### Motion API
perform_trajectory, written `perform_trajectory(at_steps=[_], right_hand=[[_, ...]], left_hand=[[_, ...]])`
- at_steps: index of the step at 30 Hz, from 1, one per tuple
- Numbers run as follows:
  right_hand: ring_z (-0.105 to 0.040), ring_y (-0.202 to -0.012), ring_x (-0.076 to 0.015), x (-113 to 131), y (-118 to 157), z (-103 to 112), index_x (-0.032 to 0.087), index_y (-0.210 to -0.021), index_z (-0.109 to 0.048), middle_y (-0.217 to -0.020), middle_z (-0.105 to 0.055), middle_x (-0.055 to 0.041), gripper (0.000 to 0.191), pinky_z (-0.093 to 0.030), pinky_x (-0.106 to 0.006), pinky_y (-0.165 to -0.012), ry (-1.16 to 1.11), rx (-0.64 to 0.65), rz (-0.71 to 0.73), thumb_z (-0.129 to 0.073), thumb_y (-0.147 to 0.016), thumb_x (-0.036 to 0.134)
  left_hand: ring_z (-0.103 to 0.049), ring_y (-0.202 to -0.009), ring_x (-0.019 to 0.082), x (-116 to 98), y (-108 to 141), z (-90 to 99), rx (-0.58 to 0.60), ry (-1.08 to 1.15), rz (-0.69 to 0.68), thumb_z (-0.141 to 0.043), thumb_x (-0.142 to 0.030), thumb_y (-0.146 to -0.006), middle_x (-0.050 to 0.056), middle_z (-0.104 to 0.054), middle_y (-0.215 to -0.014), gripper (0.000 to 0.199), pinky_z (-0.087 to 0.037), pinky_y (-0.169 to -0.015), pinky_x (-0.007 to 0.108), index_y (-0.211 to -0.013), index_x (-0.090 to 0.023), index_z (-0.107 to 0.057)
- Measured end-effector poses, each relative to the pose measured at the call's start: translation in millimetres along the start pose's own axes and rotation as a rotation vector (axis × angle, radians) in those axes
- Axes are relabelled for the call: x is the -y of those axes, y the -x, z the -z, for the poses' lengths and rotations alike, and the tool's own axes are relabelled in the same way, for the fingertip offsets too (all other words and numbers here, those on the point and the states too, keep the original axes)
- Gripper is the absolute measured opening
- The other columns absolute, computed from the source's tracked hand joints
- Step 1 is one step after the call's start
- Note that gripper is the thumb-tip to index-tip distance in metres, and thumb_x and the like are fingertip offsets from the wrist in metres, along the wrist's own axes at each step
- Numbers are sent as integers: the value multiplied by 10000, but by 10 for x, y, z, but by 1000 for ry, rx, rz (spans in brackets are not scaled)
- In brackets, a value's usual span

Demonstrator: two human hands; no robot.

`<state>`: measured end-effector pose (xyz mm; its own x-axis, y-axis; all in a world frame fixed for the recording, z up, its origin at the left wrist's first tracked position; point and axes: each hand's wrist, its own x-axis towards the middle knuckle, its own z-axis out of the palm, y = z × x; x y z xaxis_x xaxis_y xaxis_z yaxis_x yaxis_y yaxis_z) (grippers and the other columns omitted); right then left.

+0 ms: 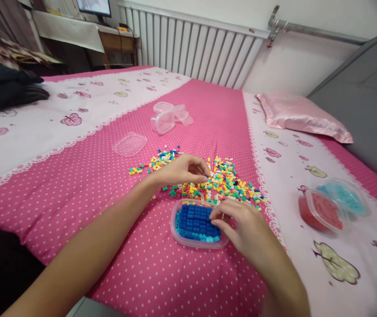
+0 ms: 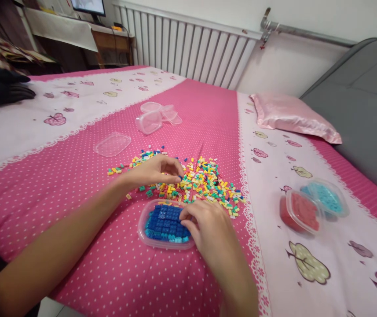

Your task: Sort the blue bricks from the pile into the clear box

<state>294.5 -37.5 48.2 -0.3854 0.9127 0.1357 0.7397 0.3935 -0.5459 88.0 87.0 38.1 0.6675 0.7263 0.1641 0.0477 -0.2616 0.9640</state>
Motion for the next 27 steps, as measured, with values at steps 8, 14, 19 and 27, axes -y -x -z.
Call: perform_trajectory(at_steps=[8,14,19,27], right_hand=[[-608,-757,-176,80,-109,-21,232,-920,-664,-855,-656,-2,13,-448,-297,-680,-140,-287,25,-663,-907,229],[-641,-826,-172,94,-187,-128,233,-997,-657,-926,-675,-8,89,-489,-293,-751,-225,-369,37,-661,-909,240],[-666,-782,-162,105,-195,-154,236,-926,-676,-853,-700,15,66,-497,-277,-733,-308,-344,43,-699,-868,215],[-700,-739,-157,147,-171,-118,235,-828,-684,-820,-748,16,72,-523,-282,-708,-370,-220,46,-675,-841,165]], left_hand=[[-650,-716,91,-71,28,-18,124,42,-26,-786,-250,-772,28,-702,-808,190,-513,-686,200,-877,-119,-697],[-675,-782,119,-64,33,-71,247,185,-40,-867,-282,-696,32,-701,-876,369,-541,-738,231,-975,-158,-659],[-669,-687,104,-32,25,-82,299,275,25,-942,-266,-565,-1,-694,-781,481,-531,-633,191,-919,-158,-635],[-665,-661,91,-113,72,60,305,277,38,-944,-248,-560,4,-699,-753,438,-536,-634,185,-874,-139,-659]])
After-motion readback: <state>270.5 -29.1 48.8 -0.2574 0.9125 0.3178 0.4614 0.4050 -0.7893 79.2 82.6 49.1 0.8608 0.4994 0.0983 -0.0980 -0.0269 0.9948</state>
